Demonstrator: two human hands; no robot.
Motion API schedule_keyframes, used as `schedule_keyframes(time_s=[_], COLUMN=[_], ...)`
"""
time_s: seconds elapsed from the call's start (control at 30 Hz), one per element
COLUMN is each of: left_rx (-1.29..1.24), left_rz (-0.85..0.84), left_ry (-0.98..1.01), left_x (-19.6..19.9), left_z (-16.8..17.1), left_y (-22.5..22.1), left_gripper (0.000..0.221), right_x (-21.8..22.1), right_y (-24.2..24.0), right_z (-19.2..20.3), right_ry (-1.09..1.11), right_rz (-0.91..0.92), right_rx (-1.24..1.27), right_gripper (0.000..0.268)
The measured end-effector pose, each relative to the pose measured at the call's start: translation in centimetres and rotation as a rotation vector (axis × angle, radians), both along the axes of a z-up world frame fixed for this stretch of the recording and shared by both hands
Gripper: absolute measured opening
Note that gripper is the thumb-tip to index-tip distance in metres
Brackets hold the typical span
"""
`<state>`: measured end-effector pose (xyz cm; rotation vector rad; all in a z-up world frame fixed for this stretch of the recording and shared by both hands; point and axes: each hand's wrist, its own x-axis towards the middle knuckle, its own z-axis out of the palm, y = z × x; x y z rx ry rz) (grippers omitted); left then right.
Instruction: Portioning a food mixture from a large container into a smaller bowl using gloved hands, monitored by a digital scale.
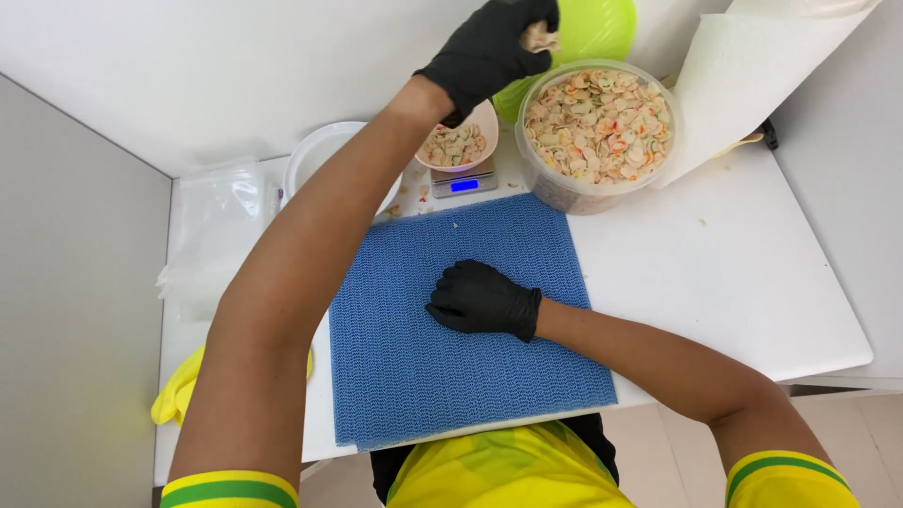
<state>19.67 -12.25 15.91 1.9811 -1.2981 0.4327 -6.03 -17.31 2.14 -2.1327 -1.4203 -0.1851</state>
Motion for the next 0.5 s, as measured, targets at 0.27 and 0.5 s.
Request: schedule_keyframes(time_s=[0.27, 0.5], left_rx=[0.072, 0.291], left_rz=[0.198, 0.346], left_ry=[0.296, 0.339], left_x=[-2.3, -1.4], left_z=[-3.9, -7.6], left_y=[6.9, 6.3], left_gripper=[0.023, 0.023], right_x=[0.0, 0.1], right_y=[0.1, 0.1], right_z=[0.2, 0.0], right_ry=[-0.027, -0.027], right_rz=[0.008, -0.003], right_rx=[0.040, 0.027], right_gripper=[0.031, 0.029])
